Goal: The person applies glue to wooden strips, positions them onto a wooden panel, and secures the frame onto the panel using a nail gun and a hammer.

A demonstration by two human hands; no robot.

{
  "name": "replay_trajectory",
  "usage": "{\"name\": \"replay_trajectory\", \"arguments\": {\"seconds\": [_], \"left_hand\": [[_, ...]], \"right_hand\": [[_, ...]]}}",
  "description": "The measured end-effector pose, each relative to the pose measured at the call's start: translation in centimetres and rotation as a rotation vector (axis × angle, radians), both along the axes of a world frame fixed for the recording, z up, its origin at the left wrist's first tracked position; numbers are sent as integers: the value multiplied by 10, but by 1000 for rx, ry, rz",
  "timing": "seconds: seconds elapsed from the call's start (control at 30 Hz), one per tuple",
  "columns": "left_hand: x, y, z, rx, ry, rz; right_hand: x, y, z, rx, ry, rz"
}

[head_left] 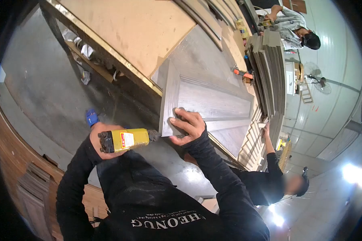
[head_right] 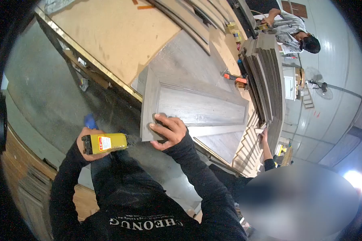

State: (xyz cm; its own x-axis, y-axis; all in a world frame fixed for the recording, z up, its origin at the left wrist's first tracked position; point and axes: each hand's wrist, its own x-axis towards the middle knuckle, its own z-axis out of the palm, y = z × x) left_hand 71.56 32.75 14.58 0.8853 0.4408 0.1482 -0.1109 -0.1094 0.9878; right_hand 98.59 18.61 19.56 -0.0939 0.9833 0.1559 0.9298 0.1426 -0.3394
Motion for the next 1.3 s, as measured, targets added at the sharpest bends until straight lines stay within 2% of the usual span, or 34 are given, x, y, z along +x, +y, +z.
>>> {"name": "replay_trajectory", "arguments": {"seconds": [0.1, 0.17, 0.23, 0.27, 0.3, 0.37, 0.4, 0.43, 0.5, 0.57, 0.63, 0.7, 0.77, 0.83, 0.87, 0.9, 1.03, 1.1, 1.13, 1.17, 1.2, 1.23, 1.3], "left_hand": [[0, -4, 21, -94, 13, 94], [-2, -5, 45, -125, 114, 144], [-8, 13, 49, 101, 218, 21], [-2, 23, 75, 64, 163, 147], [1, 37, 101, 181, 200, 186], [10, 71, 119, 399, 300, 291], [20, 91, 124, 610, 255, 358], [36, 114, 126, 809, 183, 422], [75, 159, 115, 1018, 242, 442], [105, 200, 88, 1135, 410, 420], [120, 212, 93, 1272, 657, 237], [126, 195, 96, 1361, 510, 278], [140, 170, 94, 1337, 296, 27], [163, 109, 91, 1068, 324, -13], [172, 95, 73, 1060, 302, 49], [178, 80, 52, 1052, 279, 112], [157, 50, 15, 1037, 277, 256], [131, 23, 10, 920, 197, 239], [118, 7, 8, 786, 216, 195], [109, -16, 20, 561, 124, 116], [98, -31, 7, 325, 108, 66], [86, -44, 7, -131, 279, -10], [84, -81, -15, -126, 187, -123]], "right_hand": [[-1, 3, 8, 18, -26, 25], [0, 4, 11, 41, 5, 41], [2, 1, 11, 67, 25, 52], [1, -1, 12, 84, 30, 41], [-1, -3, 14, 98, 34, 27], [-8, -9, 19, 99, 90, -37], [-12, -15, 22, 105, 139, -92], [-18, -23, 27, 117, 141, -172], [-29, -38, 32, 187, 113, -377], [-38, -56, 35, 301, 181, -656], [-47, -71, 25, 436, 261, -924], [-43, -86, -4, 584, 340, -1172], [-46, -95, -30, 585, 693, -1357], [-51, -84, -58, 659, 1157, -1465], [-49, -81, -59, 555, 1115, -1513], [-49, -75, -40, 567, 1125, -1510], [-36, -86, -67, 600, 661, -1543], [-31, -101, -67, 554, 400, -1539], [-32, -115, -61, 539, 474, -1552], [-28, -134, -83, 527, 275, -1543], [-27, -148, -86, 598, 265, -1545], [-25, -162, -85, 676, 246, -1565], [6, -205, -61, 439, 673, -1381]]}}
